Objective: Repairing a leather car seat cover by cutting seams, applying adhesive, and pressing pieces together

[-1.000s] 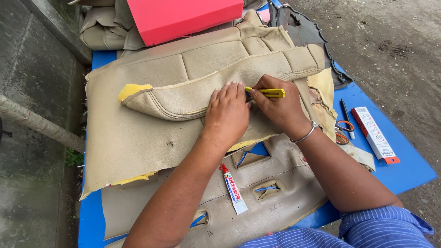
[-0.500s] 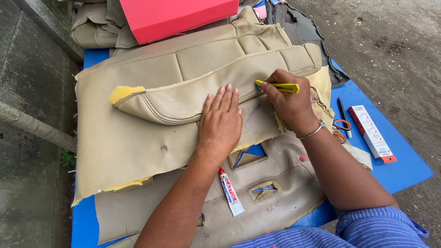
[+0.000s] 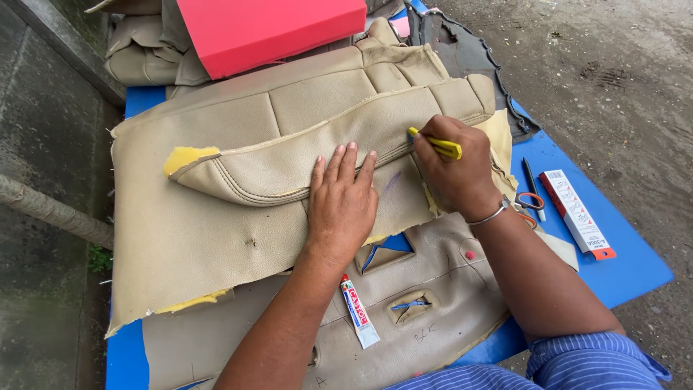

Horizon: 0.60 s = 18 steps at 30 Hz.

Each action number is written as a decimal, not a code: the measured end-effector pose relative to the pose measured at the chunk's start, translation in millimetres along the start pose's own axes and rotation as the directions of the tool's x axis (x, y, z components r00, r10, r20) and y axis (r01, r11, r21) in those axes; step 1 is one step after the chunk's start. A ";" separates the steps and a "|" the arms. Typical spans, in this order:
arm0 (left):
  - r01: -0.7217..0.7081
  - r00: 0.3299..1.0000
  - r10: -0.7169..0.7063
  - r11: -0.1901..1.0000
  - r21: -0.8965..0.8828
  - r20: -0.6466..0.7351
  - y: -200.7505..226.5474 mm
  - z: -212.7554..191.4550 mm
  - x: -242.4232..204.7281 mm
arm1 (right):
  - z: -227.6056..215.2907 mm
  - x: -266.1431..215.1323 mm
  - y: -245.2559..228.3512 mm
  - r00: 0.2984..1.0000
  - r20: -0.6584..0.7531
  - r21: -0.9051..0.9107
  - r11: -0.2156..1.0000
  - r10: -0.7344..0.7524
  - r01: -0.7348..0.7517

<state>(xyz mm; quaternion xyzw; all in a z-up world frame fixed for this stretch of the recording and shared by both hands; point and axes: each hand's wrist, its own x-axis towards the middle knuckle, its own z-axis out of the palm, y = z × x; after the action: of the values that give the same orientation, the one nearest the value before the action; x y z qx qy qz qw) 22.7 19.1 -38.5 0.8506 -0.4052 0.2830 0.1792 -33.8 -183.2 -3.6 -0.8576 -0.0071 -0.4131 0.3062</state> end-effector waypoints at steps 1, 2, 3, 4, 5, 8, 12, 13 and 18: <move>-0.001 1.000 0.001 1.000 -0.005 0.004 0.7 -0.3 -0.2 | -2.5 0.7 7.2 1.000 0.002 -0.004 1.000 0.005 -0.005; -0.005 1.000 0.005 1.000 0.000 -0.003 1.9 -0.4 -0.5 | -5.4 1.0 14.5 0.998 -0.004 0.092 0.994 0.057 -0.056; -0.011 1.000 0.011 1.000 0.009 -0.016 2.1 -0.9 1.5 | -8.1 4.0 22.0 0.995 -0.009 0.189 0.977 0.103 -0.100; -0.013 1.000 0.014 1.000 0.007 -0.017 2.0 -0.7 1.5 | -6.8 4.7 25.4 0.995 -0.011 0.186 0.977 0.103 -0.099; -0.015 1.000 0.015 1.000 0.010 -0.017 1.9 -1.0 1.2 | -5.7 4.5 28.4 0.994 -0.014 0.201 0.974 0.104 -0.099; -0.015 1.000 0.015 1.000 0.017 -0.018 1.6 -1.1 -0.6 | -10.3 4.0 6.5 0.997 -0.034 0.184 0.981 0.067 -0.059; -0.003 1.000 0.003 1.000 0.004 -0.002 3.0 -3.7 1.6 | -5.6 3.0 -19.4 0.997 0.008 0.141 0.987 -0.079 0.077; -0.005 1.000 0.005 1.000 0.003 0.001 3.3 -3.8 0.9 | -2.7 0.1 -14.9 0.997 0.007 0.140 0.987 -0.076 0.074; -0.017 1.000 0.017 1.000 0.012 -0.020 1.6 -1.7 0.3 | -5.2 -1.8 27.6 0.995 -0.035 -0.058 0.995 -0.089 0.087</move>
<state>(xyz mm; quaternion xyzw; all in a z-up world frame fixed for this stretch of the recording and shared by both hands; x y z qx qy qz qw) 21.0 18.8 -36.9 0.8453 -0.4091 0.2954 0.1759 -31.3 -208.0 -16.8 -0.8570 -0.0275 -0.4420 0.2636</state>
